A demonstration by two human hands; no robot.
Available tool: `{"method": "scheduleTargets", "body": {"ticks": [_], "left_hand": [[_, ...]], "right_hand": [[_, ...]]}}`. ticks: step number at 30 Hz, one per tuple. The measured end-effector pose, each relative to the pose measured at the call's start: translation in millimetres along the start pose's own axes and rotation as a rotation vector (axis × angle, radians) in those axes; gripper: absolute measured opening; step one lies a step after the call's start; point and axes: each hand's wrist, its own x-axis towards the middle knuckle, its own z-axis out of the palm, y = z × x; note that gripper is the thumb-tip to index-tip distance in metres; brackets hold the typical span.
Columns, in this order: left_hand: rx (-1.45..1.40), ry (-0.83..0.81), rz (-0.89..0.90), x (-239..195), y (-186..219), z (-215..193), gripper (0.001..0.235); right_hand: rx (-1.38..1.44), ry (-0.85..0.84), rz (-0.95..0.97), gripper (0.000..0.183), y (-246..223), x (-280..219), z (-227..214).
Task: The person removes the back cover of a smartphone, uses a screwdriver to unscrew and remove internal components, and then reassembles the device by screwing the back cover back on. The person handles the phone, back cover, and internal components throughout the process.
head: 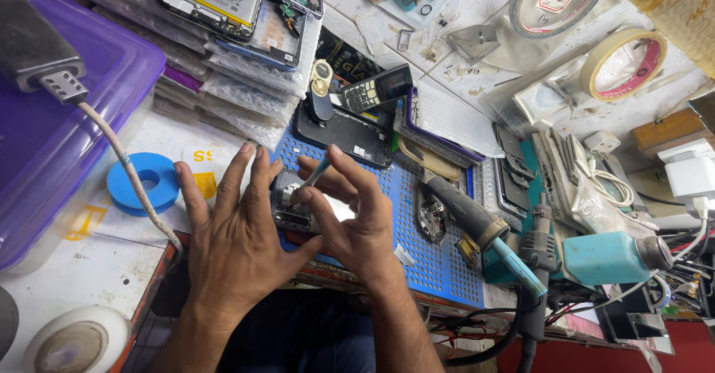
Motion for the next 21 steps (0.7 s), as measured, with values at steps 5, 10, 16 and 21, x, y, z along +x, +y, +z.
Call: {"method": "scheduleTargets", "body": {"ticks": [5, 10, 16, 21], "left_hand": [[-0.023, -0.013, 0.008, 1.0, 1.1, -2.5, 0.122], [-0.027, 0.005, 0.037, 2.0, 2.1, -3.4, 0.120], [-0.025, -0.001, 0.046, -0.1, 5.3, -3.7, 0.120], [-0.006, -0.032, 0.061, -0.2, 5.8, -2.8, 0.124]], "right_hand": [[0.100, 0.215, -0.069, 0.057, 2.5, -15.6, -6.3], [-0.119, 0.565, 0.055, 0.042, -6.4, -60.2, -56.1], [-0.543, 0.589, 0.434, 0.020, 4.4, -94.4, -83.6], [-0.795, 0.443, 0.684, 0.015, 1.8, -101.0, -87.4]]}}
